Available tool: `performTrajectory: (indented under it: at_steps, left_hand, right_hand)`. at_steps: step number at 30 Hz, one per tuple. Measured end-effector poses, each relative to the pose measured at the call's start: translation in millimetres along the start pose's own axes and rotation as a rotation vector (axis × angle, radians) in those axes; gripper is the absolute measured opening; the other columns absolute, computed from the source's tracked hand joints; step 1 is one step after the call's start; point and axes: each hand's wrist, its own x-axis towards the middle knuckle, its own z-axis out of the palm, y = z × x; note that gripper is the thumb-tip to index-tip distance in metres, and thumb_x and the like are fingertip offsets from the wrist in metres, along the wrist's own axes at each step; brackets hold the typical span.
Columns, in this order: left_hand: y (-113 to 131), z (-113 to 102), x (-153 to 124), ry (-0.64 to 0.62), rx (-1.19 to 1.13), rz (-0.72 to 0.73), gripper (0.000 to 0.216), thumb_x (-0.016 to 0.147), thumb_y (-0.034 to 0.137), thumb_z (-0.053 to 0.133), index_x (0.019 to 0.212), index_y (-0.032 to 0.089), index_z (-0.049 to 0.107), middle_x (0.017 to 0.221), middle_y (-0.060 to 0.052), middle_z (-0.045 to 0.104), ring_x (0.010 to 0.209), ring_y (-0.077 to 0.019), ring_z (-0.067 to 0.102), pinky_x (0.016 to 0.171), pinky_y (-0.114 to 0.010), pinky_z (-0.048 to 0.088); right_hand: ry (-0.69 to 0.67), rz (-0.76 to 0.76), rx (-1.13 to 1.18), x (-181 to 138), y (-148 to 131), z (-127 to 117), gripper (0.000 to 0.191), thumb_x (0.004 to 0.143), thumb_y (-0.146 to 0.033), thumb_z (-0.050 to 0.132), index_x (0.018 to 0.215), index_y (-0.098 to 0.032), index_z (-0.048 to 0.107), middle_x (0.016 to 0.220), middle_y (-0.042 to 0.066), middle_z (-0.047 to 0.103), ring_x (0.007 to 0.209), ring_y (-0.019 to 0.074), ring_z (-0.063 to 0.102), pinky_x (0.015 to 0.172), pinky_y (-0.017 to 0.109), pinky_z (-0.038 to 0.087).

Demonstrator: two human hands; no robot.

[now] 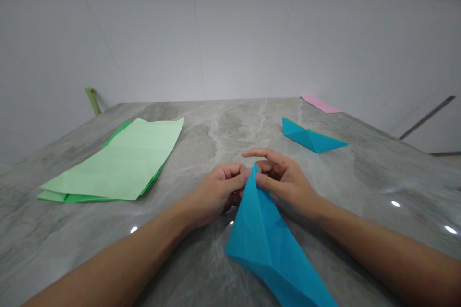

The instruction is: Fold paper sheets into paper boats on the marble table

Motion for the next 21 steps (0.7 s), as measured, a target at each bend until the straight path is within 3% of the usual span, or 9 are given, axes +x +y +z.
performTrajectory:
  at_steps: [5,9,13,17,21]
  left_hand:
    - [-1,1,2,0.079,0.022,0.011,0.032,0.074,0.037,0.08,0.088,0.016,0.06,0.071,0.002,0.056,0.062,-0.011,0.056,0.062,-0.024,0.044]
    - [2,-4,1,0.249,0.204,0.293,0.027,0.081,0.021,0.069,0.108,0.022,0.063,0.1,-0.004,0.063,0.087,-0.0173,0.061,0.074,-0.029,0.047]
    - [6,-6,-6,0.242,0.605,0.616,0.018,0.086,0.015,0.059,0.097,0.022,0.071,0.114,-0.007,0.062,0.117,-0.0237,0.052,0.096,-0.036,0.041]
    - [6,0,-13,0.104,0.818,0.708,0.014,0.09,0.023,0.059,0.098,0.022,0.07,0.116,-0.008,0.063,0.115,-0.0246,0.053,0.104,-0.041,0.035]
    - [3,-2,-9,0.157,0.857,0.656,0.012,0.09,0.026,0.059,0.081,0.019,0.064,0.096,-0.007,0.066,0.102,-0.0225,0.057,0.095,-0.036,0.04]
  right_hand:
    - [0.029,0.112,0.065,3,-1,-1,0.033,0.073,-0.044,0.078,0.063,-0.015,0.064,0.058,-0.002,0.056,0.052,0.0086,0.047,0.049,0.022,0.038]
    - [0.146,0.265,0.096,10,2,-7,0.036,0.067,-0.044,0.08,0.059,-0.015,0.06,0.051,-0.004,0.051,0.046,0.0065,0.04,0.044,0.021,0.03]
    - [0.237,0.377,-0.047,18,8,-18,0.039,0.064,-0.045,0.079,0.052,-0.016,0.055,0.046,-0.005,0.046,0.042,0.0063,0.036,0.041,0.022,0.026]
    - [0.237,0.423,-0.181,23,16,-28,0.037,0.065,-0.043,0.074,0.049,-0.018,0.052,0.043,-0.005,0.043,0.041,0.0076,0.034,0.041,0.024,0.025]
    - [0.272,0.29,-0.349,24,24,-32,0.031,0.07,-0.043,0.071,0.058,-0.017,0.06,0.052,-0.002,0.051,0.05,0.0118,0.044,0.048,0.026,0.034]
